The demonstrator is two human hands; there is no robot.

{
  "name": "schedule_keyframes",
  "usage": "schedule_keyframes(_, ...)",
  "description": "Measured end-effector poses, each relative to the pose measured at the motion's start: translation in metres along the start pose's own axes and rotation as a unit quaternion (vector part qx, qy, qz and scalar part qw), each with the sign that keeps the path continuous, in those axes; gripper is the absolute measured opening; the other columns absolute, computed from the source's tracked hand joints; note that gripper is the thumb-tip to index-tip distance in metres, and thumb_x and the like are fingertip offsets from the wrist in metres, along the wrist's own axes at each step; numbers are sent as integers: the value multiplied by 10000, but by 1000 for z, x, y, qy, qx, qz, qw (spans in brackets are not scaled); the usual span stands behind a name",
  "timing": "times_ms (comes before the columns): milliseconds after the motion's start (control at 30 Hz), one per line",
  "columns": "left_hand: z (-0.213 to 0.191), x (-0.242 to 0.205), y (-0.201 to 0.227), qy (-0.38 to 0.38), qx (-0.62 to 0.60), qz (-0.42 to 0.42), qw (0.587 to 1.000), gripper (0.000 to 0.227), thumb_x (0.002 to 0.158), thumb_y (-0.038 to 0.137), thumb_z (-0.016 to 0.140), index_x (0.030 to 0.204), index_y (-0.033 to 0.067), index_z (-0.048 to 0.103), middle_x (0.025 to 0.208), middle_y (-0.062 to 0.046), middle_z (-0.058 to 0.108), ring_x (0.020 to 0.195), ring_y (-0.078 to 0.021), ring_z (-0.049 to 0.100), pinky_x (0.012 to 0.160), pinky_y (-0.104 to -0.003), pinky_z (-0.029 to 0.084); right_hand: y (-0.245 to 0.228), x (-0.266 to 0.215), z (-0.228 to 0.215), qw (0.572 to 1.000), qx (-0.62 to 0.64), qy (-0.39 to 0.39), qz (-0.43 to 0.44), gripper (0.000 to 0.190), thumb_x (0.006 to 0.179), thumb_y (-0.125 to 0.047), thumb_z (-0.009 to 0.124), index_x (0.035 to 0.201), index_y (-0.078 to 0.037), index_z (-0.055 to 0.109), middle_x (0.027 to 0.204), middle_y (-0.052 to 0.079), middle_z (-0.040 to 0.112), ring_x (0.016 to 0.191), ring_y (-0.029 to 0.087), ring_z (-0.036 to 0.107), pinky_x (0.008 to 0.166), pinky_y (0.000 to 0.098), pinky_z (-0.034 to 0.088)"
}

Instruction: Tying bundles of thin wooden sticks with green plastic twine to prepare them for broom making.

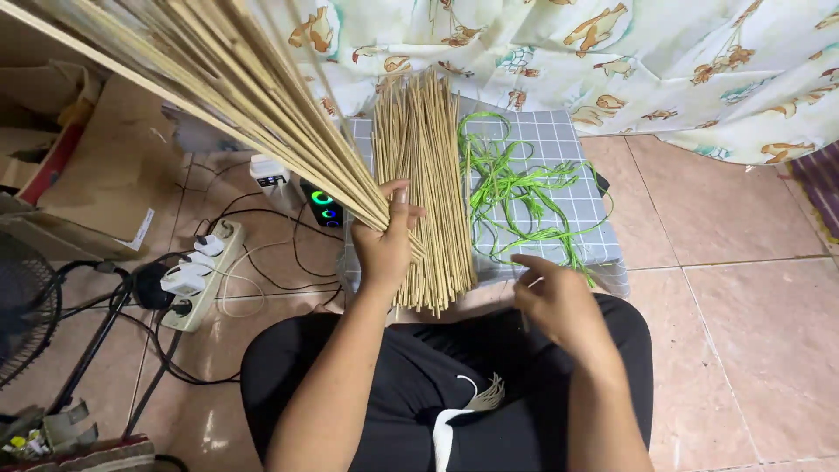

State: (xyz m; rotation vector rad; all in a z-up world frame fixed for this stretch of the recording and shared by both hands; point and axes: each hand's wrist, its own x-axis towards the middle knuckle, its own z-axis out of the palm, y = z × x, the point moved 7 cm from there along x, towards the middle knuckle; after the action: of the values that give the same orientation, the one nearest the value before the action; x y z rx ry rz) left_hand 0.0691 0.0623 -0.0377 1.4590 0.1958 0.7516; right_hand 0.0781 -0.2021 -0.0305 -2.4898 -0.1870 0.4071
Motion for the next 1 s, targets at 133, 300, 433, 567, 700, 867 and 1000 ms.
schedule_keyframes(133, 6, -9, 14, -26, -16, -31, 999, 166, 1067, 163, 539, 1170, 127, 664, 830, -117, 770, 750, -131, 705, 766, -309, 601, -25, -13, -7, 982, 111, 106, -114, 389, 779, -31, 711, 1156, -88, 785, 826, 134, 803, 766, 319, 795, 764, 423, 602)
schedule_keyframes(300, 42, -30, 42, -90, -114, -102, 984, 346, 1057, 291, 522, 1263, 27, 608, 1009, -216, 729, 943, -286, 761, 916, -511, 611, -59, -8, 36, 908, 236, 182, -295, 272, 846, -15, 763, 1099, -102, 811, 814, 96, 757, 737, 262, 767, 725, 372, 596)
schedule_keyframes(433, 35, -28, 19, -113, -59, -140, 982, 371, 1049, 428, 525, 1192, 131, 696, 772, -127, 727, 805, -247, 752, 966, -496, 539, -51, -1, 51, 892, 292, 202, -281, 211, 893, -37, 751, 1096, -63, 800, 796, 110, 746, 722, 224, 747, 716, 363, 593)
schedule_keyframes(567, 39, -29, -7, -100, -191, -95, 972, 454, 1061, 448, 503, 1139, 21, 636, 631, -43, 591, 577, -163, 638, 652, -348, 581, -32, 5, 65, 874, 388, 197, -218, 161, 897, -61, 762, 1052, -48, 807, 813, 107, 762, 776, 164, 716, 766, 371, 593)
schedule_keyframes(700, 24, -25, 3, -45, -114, -78, 989, 325, 1045, 344, 596, 1080, 22, 610, 613, -4, 555, 521, -121, 582, 571, -291, 562, -33, 2, 49, 901, 311, 220, -206, 138, 937, -132, 734, 1049, -95, 805, 919, 129, 786, 874, 290, 764, 835, 423, 573)
schedule_keyframes(867, 0, -17, 21, 26, -33, -5, 999, 229, 1054, 252, 603, 1057, 24, 616, 588, -6, 547, 487, -117, 568, 539, -263, 513, 15, 32, 14, 958, 59, 238, -146, 231, 894, -120, 764, 1123, -89, 774, 980, 163, 743, 926, 390, 713, 845, 477, 551)
schedule_keyframes(1000, 3, -14, 4, 77, 3, 17, 997, 191, 985, 212, 715, 1017, 29, 672, 567, -36, 612, 476, -130, 587, 506, -265, 459, 40, 49, 32, 964, -123, 204, -121, 198, 822, -182, 824, 1019, -190, 813, 1014, 77, 697, 1017, 329, 671, 888, 424, 558)
